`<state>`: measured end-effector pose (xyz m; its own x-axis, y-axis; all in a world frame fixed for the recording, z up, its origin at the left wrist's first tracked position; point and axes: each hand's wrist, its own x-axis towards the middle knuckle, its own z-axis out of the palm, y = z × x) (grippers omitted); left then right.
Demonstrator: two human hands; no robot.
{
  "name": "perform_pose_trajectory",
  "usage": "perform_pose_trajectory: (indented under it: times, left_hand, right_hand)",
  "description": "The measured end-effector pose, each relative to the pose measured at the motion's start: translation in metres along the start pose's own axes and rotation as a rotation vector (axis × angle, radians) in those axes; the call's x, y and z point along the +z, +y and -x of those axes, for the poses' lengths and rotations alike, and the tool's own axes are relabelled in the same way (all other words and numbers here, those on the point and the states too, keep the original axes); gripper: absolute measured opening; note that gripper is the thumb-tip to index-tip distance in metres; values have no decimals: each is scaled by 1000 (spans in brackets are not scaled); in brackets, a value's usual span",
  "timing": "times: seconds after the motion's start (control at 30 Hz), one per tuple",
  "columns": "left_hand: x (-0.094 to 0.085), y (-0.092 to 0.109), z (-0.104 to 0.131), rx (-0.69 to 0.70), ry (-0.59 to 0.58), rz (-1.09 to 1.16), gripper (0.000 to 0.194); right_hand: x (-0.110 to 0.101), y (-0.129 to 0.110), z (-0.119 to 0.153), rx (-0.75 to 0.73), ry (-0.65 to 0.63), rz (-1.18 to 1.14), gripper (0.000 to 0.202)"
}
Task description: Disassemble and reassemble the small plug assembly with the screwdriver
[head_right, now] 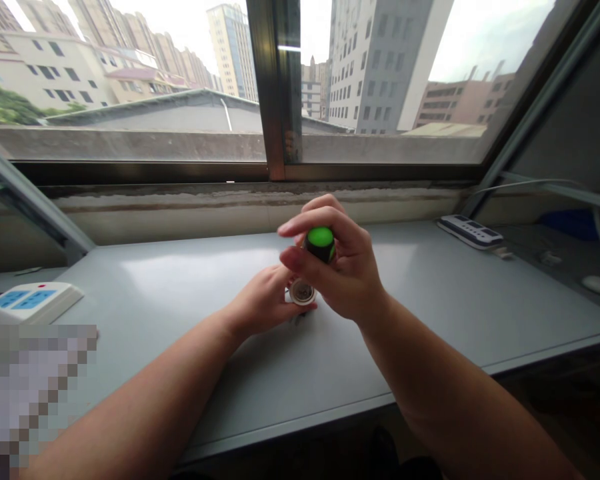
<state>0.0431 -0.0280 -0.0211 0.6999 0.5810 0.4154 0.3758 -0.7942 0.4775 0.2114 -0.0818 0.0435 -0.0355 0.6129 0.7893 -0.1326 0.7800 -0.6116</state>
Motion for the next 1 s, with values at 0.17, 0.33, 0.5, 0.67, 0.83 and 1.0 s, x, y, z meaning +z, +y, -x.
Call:
perform_pose_trajectory:
  times: [0.17, 0.33, 0.5, 0.67, 0.83, 1.0]
  left_hand:
    - [1, -2, 0, -4, 8, -34, 30]
    - [0, 0, -1, -8, 14, -33, 36]
    - [1, -1, 0, 10, 28, -13, 34]
    - [0, 0, 0, 4, 18, -3, 33]
    - [-1, 1, 0, -13, 13, -5, 34]
    - [1, 0, 0, -31, 13, -25, 39]
  right_hand:
    - [5, 7, 2, 8, -5, -94, 37]
    - [6, 11, -1, -34, 51, -103, 25]
    - [9, 6, -3, 40, 20, -212, 31]
    - [12, 6, -2, -20, 70, -264, 24]
    - [7, 6, -1, -53, 66, -153, 32]
    - [8, -4, 0, 31, 16, -132, 27]
